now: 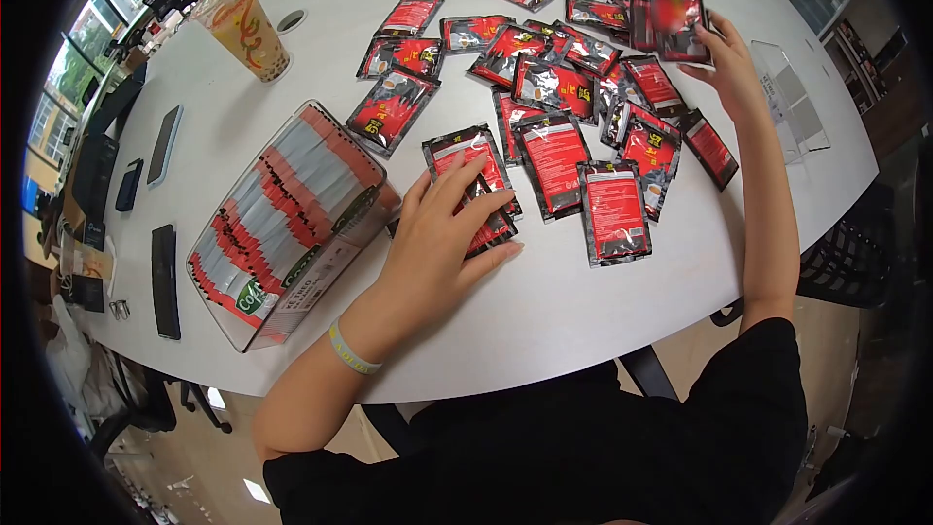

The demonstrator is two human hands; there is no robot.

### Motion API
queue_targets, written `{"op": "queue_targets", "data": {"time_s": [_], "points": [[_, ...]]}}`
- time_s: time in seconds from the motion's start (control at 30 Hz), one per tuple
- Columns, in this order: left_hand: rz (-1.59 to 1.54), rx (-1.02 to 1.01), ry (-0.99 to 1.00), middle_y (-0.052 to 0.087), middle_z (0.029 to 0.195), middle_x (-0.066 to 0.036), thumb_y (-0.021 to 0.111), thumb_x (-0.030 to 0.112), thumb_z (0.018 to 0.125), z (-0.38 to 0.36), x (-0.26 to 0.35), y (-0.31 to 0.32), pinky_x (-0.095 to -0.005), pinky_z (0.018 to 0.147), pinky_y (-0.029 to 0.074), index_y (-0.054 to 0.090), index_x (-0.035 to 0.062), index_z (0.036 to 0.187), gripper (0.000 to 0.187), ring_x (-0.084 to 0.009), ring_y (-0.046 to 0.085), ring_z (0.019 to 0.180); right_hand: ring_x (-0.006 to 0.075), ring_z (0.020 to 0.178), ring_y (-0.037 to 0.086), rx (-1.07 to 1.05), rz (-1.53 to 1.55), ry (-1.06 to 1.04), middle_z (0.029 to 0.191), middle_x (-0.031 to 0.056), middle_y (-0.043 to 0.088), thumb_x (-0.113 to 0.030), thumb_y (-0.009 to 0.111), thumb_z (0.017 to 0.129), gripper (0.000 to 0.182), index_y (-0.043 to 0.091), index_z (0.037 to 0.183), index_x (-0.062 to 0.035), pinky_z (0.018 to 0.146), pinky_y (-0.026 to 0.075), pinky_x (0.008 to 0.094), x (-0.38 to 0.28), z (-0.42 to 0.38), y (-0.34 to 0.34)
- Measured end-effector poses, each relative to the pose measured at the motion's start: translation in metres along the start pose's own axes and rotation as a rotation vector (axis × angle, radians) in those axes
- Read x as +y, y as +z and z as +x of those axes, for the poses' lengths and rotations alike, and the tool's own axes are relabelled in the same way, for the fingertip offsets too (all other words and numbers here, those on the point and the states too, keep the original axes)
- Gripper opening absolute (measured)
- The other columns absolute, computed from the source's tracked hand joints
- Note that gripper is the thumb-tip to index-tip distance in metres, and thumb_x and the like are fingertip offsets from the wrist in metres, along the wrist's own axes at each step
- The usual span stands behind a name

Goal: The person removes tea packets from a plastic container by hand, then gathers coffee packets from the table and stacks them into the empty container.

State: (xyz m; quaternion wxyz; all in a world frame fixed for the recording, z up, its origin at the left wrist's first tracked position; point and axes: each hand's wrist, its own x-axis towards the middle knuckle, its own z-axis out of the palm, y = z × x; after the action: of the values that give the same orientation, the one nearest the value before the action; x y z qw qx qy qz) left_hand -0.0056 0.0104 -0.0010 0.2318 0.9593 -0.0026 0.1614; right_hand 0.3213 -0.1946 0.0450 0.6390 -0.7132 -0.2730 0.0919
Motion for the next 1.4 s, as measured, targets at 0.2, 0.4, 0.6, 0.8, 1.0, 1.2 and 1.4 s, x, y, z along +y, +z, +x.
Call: {"op": "queue_targets", "data": {"time_s": [0.2,0.4,0.6,0.8,1.0,1.2,1.4], "points": [[0.008,0.01,-0.005,0.041,0.13,-0.016,0.068,0.03,0.074,-0.001,0.001,-0.001,-0.047,0.103,0.023,0.056,0.01,0.112,0.045,-0.0301,0.038,0.12,0.0331,0.129,0.026,-0.039,-0.471,0.059,0.138,0.0248,0.026,-0.043,0.069,0.07,0.083,0.032,0.135,-0.0081,0.102,0.027,0.0398,0.011,-0.002,-0.004],[-0.036,-0.003,0.001,0.041,0.127,-0.016,0.064,0.031,0.077,-0.003,-0.001,0.002,-0.0514,0.101,0.022,0.054,0.0085,0.111,0.041,-0.0333,0.035,0.123,0.0386,0.135,0.003,-0.941,-0.862,-0.211,0.146,0.0209,0.002,-0.049,0.082,0.045,0.114,0.025,0.139,-0.022,0.105,0.019,0.049,-0.004,-0.036,0.038],[-0.061,0.026,0.005,0.048,0.124,-0.011,0.069,0.026,0.074,-0.001,-0.001,0.002,-0.0468,0.101,0.023,0.058,0.0101,0.108,0.039,-0.0305,0.037,0.124,0.0352,0.132,0.019,-0.853,-0.81,-0.177,0.143,0.0192,0.021,-0.039,0.081,0.052,0.084,0.047,0.124,-0.0125,0.102,0.027,0.0434,-0.011,-0.044,0.06],[-0.133,0.079,0.043,0.051,0.12,-0.01,0.067,0.023,0.075,-0.003,-0.005,0.005,-0.0448,0.099,0.028,0.058,0.0098,0.106,0.035,-0.0302,0.041,0.119,0.0297,0.117,0.042,-0.66,-0.816,-0.325,0.128,0.0125,0.044,-0.019,0.078,0.06,0.051,0.057,0.103,-0.0035,0.096,0.035,0.037,-0.011,-0.045,0.064],[-0.244,0.109,0.089,0.049,0.12,-0.01,0.068,0.018,0.073,-0.003,-0.006,0.007,-0.0398,0.094,0.034,0.057,0.0095,0.107,0.037,-0.0293,0.042,0.115,0.0273,0.114,0.045,-0.56,-0.762,-0.299,0.119,0.0103,0.049,-0.011,0.078,0.056,0.054,0.056,0.105,-0.0028,0.092,0.038,0.0349,-0.019,-0.054,0.071],[-0.3,0.322,0.285,0.044,0.123,-0.012,0.074,0.007,0.058,0.003,0.004,0.004,-0.0416,0.094,0.038,0.048,0.0093,0.119,0.067,-0.0317,0.042,0.116,0.0304,0.115,0.043,-0.398,-0.719,-0.342,0.117,0.0155,0.048,-0.011,0.07,0.056,0.052,0.056,0.106,-0.0029,0.096,0.034,0.0357,-0.016,-0.05,0.071],[-0.293,0.67,0.531,0.039,0.121,-0.016,0.073,0.009,0.061,0.007,0.006,0.002,-0.0432,0.091,0.039,0.042,0.0118,0.122,0.069,-0.0331,0.043,0.109,0.0277,0.116,0.041,-0.373,-0.702,-0.355,0.118,0.0134,0.049,-0.012,0.065,0.06,0.053,0.053,0.11,-0.0007,0.1,0.027,0.0347,0.008,-0.033,0.055]]}}
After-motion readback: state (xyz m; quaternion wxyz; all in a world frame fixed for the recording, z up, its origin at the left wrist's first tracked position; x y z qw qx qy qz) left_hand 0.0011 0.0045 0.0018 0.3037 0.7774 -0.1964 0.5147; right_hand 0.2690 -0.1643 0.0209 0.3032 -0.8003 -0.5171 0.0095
